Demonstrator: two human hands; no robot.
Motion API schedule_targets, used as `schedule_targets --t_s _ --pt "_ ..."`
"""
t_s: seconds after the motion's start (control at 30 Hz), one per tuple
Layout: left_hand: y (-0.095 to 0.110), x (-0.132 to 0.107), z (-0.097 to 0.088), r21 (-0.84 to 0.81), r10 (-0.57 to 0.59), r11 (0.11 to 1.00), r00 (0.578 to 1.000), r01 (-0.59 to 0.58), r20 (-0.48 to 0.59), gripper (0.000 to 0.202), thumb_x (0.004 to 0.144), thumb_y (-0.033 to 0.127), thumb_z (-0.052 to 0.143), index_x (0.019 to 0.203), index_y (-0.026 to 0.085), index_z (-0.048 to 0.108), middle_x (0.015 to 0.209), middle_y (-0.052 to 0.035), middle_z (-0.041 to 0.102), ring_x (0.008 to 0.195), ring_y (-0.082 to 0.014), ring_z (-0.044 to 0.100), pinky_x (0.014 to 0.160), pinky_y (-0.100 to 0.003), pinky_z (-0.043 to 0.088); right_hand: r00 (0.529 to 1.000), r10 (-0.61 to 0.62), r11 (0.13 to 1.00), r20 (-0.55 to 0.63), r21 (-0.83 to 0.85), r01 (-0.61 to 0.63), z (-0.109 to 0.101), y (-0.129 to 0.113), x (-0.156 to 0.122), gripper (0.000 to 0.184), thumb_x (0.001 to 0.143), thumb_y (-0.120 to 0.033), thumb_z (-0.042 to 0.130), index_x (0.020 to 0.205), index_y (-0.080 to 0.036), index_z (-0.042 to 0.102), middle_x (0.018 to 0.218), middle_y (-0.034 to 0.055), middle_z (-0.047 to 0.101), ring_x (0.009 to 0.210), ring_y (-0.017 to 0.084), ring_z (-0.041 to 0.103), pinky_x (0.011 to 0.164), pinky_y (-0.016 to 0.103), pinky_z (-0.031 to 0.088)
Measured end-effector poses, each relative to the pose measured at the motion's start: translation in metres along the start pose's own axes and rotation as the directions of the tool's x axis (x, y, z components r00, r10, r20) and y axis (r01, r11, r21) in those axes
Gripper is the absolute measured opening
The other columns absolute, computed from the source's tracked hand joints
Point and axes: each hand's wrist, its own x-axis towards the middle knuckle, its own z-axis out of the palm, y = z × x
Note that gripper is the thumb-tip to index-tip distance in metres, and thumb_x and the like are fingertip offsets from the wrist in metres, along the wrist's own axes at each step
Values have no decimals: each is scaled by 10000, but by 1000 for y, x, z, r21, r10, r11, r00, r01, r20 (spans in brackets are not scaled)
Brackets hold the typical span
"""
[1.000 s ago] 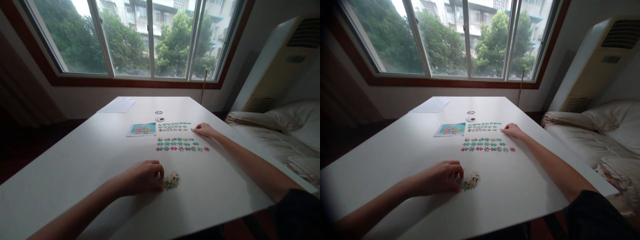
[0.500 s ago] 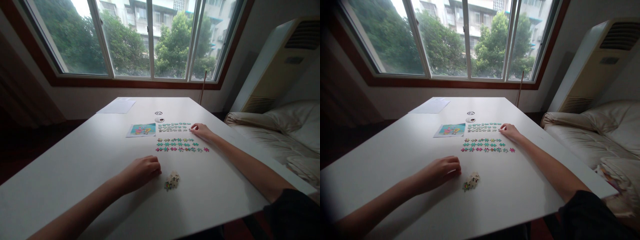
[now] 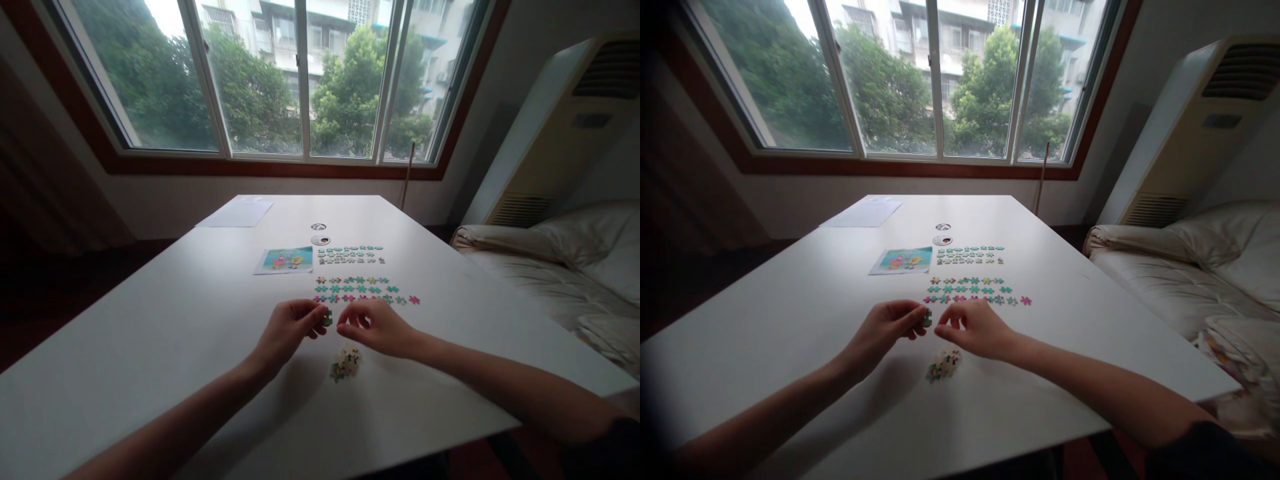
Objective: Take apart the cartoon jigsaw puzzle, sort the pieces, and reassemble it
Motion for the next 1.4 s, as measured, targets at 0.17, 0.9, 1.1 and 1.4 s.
schedule_targets --t_s 0.17,0.9,1.1,1.4 --pt "1 -2 3 45 52 998 998 -53 25 298 730 406 585 690 113 622 560 -30 631 515 -118 559 510 -222 448 999 29 998 -36 65 -26 10 1 0 201 765 -347 554 723 -171 640 541 -27 532 497 69 416 482 192 311" --pt "-2 -14 -4 495 343 639 794 -589 502 133 825 240 517 890 195 624 867 -50 602 852 -168 524 765 -294 428 931 306 931 -197 -144 -336 -74 106 31 328 774 -428 483 769 -133 628 639 11 590 563 105 484 517 211 346" --pt "-2 -14 -3 505 321 617 779 -604 538 159 856 201 464 922 196 609 881 -49 580 855 -167 503 760 -290 422 849 461 812 -258 -263 -521 -103 164 66 259 773 -317 483 796 -121 651 725 62 638 655 139 533 557 219 358" --pt "-13 -5 -6 519 334 588 770 -621 544 209 862 124 422 938 185 607 887 -54 584 851 -159 499 746 -271 424 830 555 788 -47 -290 -543 -108 193 91 324 761 -406 514 660 -126 644 484 -2 530 407 74 415 448 206 332"
